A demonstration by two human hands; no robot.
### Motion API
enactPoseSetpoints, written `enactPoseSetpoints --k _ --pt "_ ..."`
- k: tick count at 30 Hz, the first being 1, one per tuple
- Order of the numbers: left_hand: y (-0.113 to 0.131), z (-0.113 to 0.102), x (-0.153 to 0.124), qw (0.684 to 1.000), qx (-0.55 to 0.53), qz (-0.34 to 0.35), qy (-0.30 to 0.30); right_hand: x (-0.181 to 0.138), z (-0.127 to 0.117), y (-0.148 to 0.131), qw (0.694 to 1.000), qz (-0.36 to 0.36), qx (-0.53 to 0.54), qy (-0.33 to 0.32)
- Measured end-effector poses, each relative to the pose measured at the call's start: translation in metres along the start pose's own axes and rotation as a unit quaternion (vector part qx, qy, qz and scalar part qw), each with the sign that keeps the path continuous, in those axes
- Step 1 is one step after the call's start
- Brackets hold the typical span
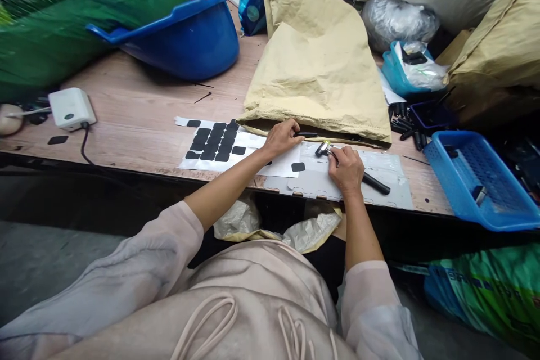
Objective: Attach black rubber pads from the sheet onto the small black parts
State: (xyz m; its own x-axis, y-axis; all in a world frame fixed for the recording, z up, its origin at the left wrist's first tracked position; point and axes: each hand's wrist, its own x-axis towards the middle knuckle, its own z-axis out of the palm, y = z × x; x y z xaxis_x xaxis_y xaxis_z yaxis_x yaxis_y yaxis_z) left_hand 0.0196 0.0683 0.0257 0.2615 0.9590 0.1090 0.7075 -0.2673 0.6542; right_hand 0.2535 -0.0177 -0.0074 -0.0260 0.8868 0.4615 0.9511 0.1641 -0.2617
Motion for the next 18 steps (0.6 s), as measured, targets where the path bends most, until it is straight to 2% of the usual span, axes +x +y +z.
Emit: enactPoseSetpoints --k 3,6,10,13,18 --pt "0.001 0.000 0.005 0.999 0.030 -0.014 -0.022 0.000 -0.001 0.000 1.000 -0.003 -0.001 -0.001" --pt "-0.003 -0.002 0.002 0.999 0.025 0.009 -0.032 0.000 -0.001 0.000 1.000 -0.001 0.002 0.001" --pt "-0.010 -0.002 -0.019 0.997 -0.008 0.082 -0.015 0.000 0.001 0.002 1.000 0.000 0.004 0.008" --pt "-0.014 0.002 -0.037 0.995 -0.014 0.099 -0.011 -0.001 0.001 0.003 1.000 -0.010 -0.002 0.016" --pt "-0.015 0.007 -0.044 0.996 -0.020 0.089 -0.014 -0.002 -0.004 0.004 0.994 -0.003 -0.051 0.100"
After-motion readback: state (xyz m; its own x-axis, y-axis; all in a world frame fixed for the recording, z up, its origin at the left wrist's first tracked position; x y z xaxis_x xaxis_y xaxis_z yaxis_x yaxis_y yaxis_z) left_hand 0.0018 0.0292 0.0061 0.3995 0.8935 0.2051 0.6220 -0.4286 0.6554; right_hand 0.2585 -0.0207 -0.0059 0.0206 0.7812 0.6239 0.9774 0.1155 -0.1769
